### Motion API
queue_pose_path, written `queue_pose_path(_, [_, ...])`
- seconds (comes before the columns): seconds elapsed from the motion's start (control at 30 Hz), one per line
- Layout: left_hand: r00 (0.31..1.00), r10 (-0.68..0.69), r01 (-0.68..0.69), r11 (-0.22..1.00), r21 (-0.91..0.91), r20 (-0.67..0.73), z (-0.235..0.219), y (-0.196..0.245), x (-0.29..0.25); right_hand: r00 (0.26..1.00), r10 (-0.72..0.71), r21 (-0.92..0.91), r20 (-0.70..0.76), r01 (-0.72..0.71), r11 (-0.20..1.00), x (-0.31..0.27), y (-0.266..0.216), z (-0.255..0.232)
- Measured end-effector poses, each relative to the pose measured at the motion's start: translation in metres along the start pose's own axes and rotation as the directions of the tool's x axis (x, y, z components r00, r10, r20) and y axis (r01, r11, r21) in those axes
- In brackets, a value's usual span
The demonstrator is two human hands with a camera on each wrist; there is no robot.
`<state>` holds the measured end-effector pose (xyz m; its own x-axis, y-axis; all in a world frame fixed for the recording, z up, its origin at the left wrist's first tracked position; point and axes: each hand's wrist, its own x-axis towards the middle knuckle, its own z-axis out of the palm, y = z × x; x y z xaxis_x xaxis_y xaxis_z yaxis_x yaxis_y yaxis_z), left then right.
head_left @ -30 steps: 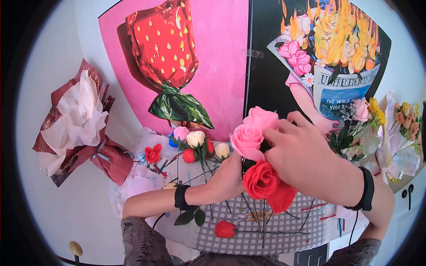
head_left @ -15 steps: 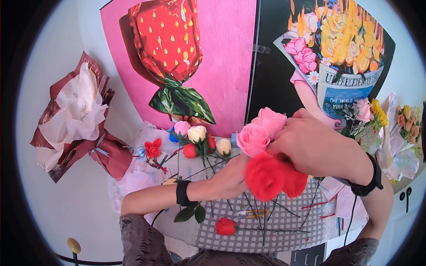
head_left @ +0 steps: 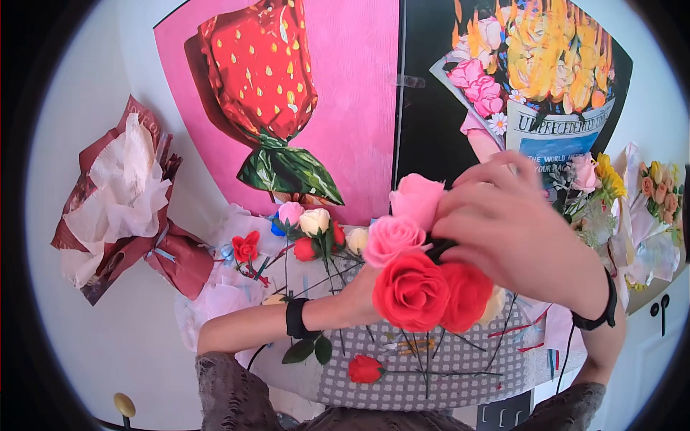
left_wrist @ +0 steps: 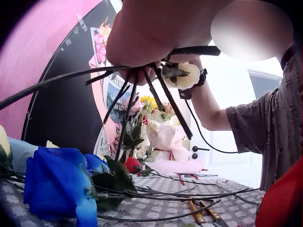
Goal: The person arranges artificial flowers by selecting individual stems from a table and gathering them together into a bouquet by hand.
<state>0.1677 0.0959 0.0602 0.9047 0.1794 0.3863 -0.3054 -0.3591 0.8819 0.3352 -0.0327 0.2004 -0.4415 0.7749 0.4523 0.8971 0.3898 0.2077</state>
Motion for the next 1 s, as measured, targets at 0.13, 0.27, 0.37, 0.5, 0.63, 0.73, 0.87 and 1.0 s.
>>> queue_pose_path(0.13, [0.999,0.029,-0.029,0.999,0.034,0.022,-0.004,0.003,-0.007,0.834,0.387,0.277,-0.393,-0.295,0.915,-0.057,-0.008,-0.012])
queue_pose_path(0.27, [0.998,0.051,-0.054,0.995,0.08,0.038,-0.017,0.006,-0.027,0.777,0.532,0.53,-0.335,-0.312,0.789,-0.119,-0.025,0.06])
queue_pose_path(0.37, [0.996,0.054,-0.062,0.991,0.118,0.068,-0.015,0.009,-0.029,0.711,0.661,0.652,-0.241,-0.386,0.653,-0.108,-0.047,0.072])
queue_pose_path(0.5, [0.993,0.046,-0.064,0.984,0.167,0.108,-0.007,0.014,-0.017,0.697,0.4,0.498,-0.596,-0.071,0.864,-0.088,-0.044,0.024])
queue_pose_path(0.63, [0.991,0.038,-0.065,0.975,0.212,0.129,-0.002,0.019,-0.009,0.943,0.18,0.193,-0.28,-0.128,0.973,-0.053,-0.048,0.005])
queue_pose_path(0.73, [0.99,0.04,-0.074,0.967,0.244,0.139,0.009,0.021,0.006,0.956,0.181,0.306,-0.232,-0.105,0.946,-0.045,-0.044,0.023])
queue_pose_path(0.87, [0.988,0.042,-0.083,0.956,0.281,0.148,0.005,0.024,0.01,0.962,0.181,0.288,-0.205,-0.117,0.95,-0.045,-0.046,0.026])
queue_pose_path(1.0, [0.985,0.039,-0.09,0.946,0.312,0.166,-0.001,0.024,0.0,0.975,0.15,0.367,-0.166,-0.08,0.927,-0.052,-0.038,0.026])
